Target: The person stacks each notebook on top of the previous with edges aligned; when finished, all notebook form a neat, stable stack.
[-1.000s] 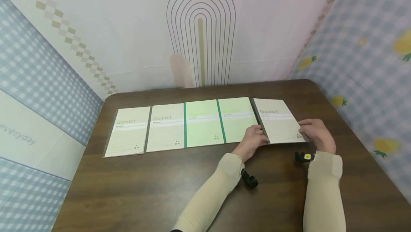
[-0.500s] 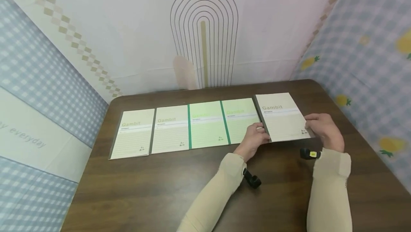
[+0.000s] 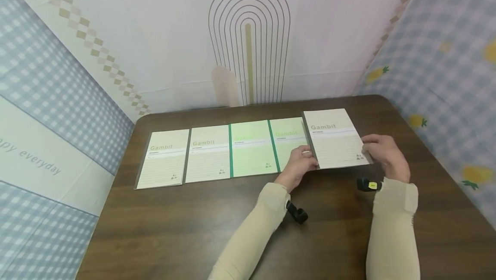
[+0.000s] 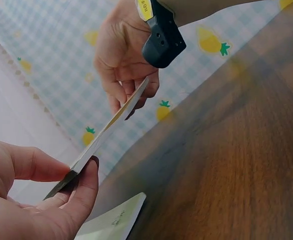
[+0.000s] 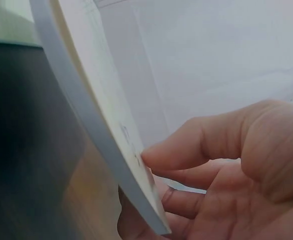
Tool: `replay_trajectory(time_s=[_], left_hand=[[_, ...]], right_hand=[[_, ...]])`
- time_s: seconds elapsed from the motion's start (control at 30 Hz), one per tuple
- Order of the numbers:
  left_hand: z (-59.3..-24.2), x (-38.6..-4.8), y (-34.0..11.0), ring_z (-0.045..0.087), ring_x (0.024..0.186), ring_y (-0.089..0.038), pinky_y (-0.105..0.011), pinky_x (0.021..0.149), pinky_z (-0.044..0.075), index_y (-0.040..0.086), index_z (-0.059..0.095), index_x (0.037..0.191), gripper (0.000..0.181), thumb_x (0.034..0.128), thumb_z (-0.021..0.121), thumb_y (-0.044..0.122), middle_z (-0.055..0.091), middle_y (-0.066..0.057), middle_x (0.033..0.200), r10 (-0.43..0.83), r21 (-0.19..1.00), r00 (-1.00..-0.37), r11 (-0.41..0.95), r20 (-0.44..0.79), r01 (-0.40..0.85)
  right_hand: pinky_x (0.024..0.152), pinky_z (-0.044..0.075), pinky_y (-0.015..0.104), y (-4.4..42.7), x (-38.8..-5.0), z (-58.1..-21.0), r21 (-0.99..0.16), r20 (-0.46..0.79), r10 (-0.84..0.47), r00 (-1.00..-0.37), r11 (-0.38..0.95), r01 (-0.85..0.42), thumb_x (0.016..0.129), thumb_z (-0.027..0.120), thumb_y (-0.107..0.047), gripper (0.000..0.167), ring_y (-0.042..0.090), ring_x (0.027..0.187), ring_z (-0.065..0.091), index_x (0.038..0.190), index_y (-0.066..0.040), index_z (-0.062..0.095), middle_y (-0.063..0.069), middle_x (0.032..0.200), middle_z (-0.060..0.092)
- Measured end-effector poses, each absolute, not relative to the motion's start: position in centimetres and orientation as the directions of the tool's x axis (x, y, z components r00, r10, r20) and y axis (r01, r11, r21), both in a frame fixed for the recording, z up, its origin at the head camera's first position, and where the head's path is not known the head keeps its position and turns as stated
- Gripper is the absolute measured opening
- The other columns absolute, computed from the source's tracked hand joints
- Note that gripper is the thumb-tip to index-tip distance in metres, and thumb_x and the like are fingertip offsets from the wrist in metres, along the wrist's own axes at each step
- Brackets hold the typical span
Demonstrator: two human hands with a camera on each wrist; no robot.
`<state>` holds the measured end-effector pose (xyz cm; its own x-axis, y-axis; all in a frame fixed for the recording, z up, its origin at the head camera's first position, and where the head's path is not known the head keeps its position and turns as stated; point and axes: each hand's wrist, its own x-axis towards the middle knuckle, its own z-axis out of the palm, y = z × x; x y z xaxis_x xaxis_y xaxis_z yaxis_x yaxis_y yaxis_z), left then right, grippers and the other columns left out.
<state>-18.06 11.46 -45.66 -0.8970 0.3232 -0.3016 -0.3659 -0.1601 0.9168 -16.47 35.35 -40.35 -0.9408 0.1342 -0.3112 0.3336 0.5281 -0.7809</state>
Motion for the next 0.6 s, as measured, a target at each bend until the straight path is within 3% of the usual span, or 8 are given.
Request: replay_trajectory(time_s=[0.3,0.5,0.6], left_hand=[[-45.4,-18.0,9.9,0.069,0.087,-0.02,-0.034,0.079,0.057,-0.004,0.054,0.132,0.047,0.0865,0.059,-0.015,0.073,-0.011,0.106,0.308,0.927,-0.904,-0.133,-0.298,-0.351],[-45.4,-18.1,8.6,0.067,0.089,-0.018,-0.033,0.079,0.057,-0.005,0.053,0.135,0.051,0.0861,0.058,-0.015,0.072,-0.012,0.108,0.274,0.935,-0.916,-0.118,-0.294,-0.336],[-45.4,-18.2,7.8,0.067,0.089,-0.017,-0.032,0.079,0.057,-0.005,0.052,0.136,0.051,0.0861,0.058,-0.015,0.072,-0.013,0.109,0.273,0.937,-0.918,-0.117,-0.288,-0.329]], right_hand=[[0.07,0.049,0.033,33.8,-16.6,-39.7,-0.793,-0.306,0.111,-0.945,0.52,0.318,0.093,0.045,-0.005,0.053,0.023,0.089,0.056,0.142,0.014,0.041,0.028,0.126,0.052],[0.072,0.046,0.041,32.5,-16.9,-39.5,-0.802,-0.318,0.078,-0.945,0.509,0.312,0.092,0.044,-0.004,0.06,0.033,0.098,0.048,0.147,0.015,0.034,0.032,0.134,0.044],[0.073,0.047,0.04,31.8,-17.1,-39.5,-0.811,-0.319,0.073,-0.945,0.495,0.312,0.091,0.045,-0.004,0.06,0.033,0.098,0.05,0.147,0.015,0.034,0.032,0.135,0.045]])
